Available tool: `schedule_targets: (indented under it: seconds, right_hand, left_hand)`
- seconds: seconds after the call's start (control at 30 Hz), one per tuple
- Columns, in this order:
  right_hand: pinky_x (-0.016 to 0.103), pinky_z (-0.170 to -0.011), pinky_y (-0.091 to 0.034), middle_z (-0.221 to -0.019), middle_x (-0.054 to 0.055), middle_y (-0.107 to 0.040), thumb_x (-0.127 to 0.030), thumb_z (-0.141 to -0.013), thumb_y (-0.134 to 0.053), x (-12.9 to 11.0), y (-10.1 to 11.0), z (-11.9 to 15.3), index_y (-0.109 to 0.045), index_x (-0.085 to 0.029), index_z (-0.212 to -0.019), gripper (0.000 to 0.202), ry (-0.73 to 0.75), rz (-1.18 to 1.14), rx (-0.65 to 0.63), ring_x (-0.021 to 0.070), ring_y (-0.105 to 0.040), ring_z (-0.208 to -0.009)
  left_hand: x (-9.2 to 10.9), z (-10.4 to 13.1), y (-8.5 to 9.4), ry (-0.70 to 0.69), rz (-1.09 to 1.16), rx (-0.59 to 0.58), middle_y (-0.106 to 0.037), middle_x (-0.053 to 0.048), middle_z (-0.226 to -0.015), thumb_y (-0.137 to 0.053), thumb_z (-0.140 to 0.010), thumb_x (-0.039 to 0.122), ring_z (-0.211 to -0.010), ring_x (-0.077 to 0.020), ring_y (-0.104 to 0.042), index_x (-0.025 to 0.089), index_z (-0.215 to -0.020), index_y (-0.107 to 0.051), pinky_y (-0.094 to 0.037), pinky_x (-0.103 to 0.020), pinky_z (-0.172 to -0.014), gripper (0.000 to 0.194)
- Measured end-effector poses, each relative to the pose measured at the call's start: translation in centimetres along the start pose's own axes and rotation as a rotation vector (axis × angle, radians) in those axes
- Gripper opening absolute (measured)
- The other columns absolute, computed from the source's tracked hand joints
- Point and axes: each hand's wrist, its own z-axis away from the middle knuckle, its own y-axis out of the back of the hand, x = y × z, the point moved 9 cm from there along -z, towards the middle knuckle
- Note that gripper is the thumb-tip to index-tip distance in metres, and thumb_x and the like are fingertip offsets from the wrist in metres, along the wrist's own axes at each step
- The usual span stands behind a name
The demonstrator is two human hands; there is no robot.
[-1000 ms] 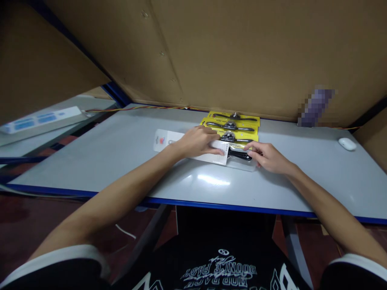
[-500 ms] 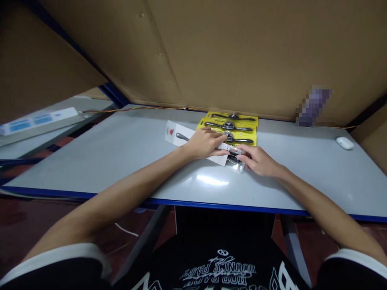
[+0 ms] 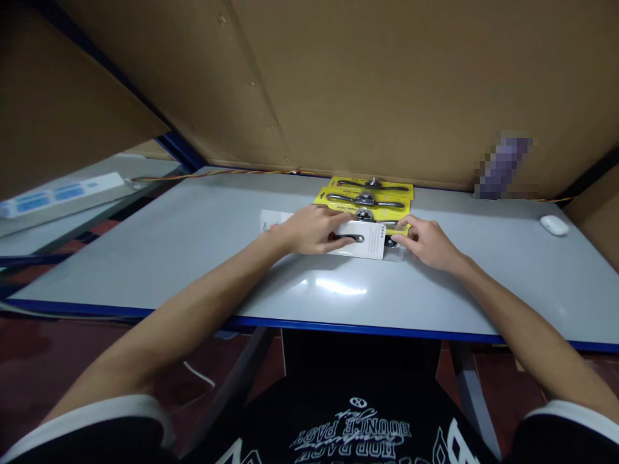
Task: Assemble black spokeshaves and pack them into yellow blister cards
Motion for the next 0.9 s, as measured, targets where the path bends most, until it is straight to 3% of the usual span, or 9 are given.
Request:
schedule_targets:
  seconds: [0.23, 0.33, 0.47, 0.57, 0.67, 0.8, 0.9]
  right_hand:
    - [0.040, -0.065, -0.053, -0.070, 0.002, -0.071, -0.037, -0.092, -0.061, 0.6, -1.2, 0.2, -0.062, -0.022, -0.112, 0.025, -0.049, -0.150, -0.016, 0.0214, -0.066, -0.059]
    - [0.038, -0.063, -0.052, -0.072, 0.002, -0.071, -0.031, -0.088, -0.060, 0.5, -1.4, 0.2, -0.061, -0.022, -0.113, 0.027, -0.038, -0.184, 0.015, 0.0205, -0.065, -0.058]
    - [0.037, -0.063, -0.052, -0.075, 0.002, -0.072, -0.029, -0.088, -0.060, -0.4, -2.1, 0.5, -0.062, -0.020, -0.118, 0.032, -0.011, -0.222, -0.012, 0.0203, -0.065, -0.060]
    - [0.037, -0.065, -0.053, -0.076, 0.002, -0.073, -0.028, -0.090, -0.060, -1.1, -2.3, 0.7, -0.064, -0.019, -0.123, 0.035, 0.003, -0.210, -0.031, 0.0214, -0.067, -0.063]
    - [0.038, -0.068, -0.055, -0.083, 0.004, -0.076, -0.028, -0.092, -0.060, -1.1, -2.3, 0.7, -0.065, -0.020, -0.127, 0.036, 0.010, -0.208, -0.041, 0.0223, -0.069, -0.067]
    - [0.042, -0.076, -0.058, -0.097, 0.008, -0.081, -0.032, -0.097, -0.060, -0.6, -1.7, 0.6, -0.067, -0.022, -0.131, 0.036, 0.057, -0.192, -0.031, 0.0251, -0.074, -0.076]
    - [0.044, -0.080, -0.058, -0.102, 0.009, -0.082, -0.034, -0.098, -0.059, -0.8, -0.6, 0.6, -0.068, -0.023, -0.130, 0.035, 0.140, -0.068, 0.039, 0.0269, -0.075, -0.083]
  left_hand:
    - [-0.6, 0.2, 0.2, 0.140, 0.011, -0.017, -0.076, -0.012, -0.085, -0.050, -0.102, 0.062, -0.071, -0.0284, -0.067, 0.019, -0.119, -0.071, -0.040, -0.036, -0.063, 0.050]
    - [-0.9, 0.1, 0.1, 0.193, -0.009, 0.018, -0.075, -0.012, -0.082, -0.047, -0.100, 0.078, -0.072, -0.0294, -0.067, 0.020, -0.118, -0.072, -0.039, -0.036, -0.064, 0.066]
    - [-1.0, -0.1, 0.0, 0.258, 0.018, 0.111, -0.070, -0.011, -0.071, -0.036, -0.084, 0.102, -0.068, -0.0288, -0.065, 0.020, -0.106, -0.076, -0.038, -0.036, -0.064, 0.094]
    - [-0.7, -0.1, 0.3, 0.286, -0.010, 0.171, -0.068, -0.011, -0.065, -0.033, -0.077, 0.108, -0.063, -0.0265, -0.062, 0.020, -0.092, -0.075, -0.036, -0.036, -0.063, 0.099]
    - [0.1, -0.1, 0.5, 0.216, -0.054, 0.136, -0.071, -0.011, -0.070, -0.036, -0.089, 0.096, -0.064, -0.0262, -0.063, 0.018, -0.095, -0.074, -0.035, -0.036, -0.062, 0.087]
    - [1.1, 0.1, 0.5, 0.066, -0.066, 0.043, -0.076, -0.010, -0.083, -0.040, -0.104, 0.063, -0.065, -0.0232, -0.064, 0.018, -0.105, -0.070, -0.032, -0.035, -0.060, 0.054]
    - [0.9, 0.2, 0.8, 0.060, -0.086, 0.090, -0.076, -0.009, -0.087, -0.042, -0.107, 0.060, -0.068, -0.0225, -0.066, 0.019, -0.102, -0.069, -0.034, -0.035, -0.060, 0.049]
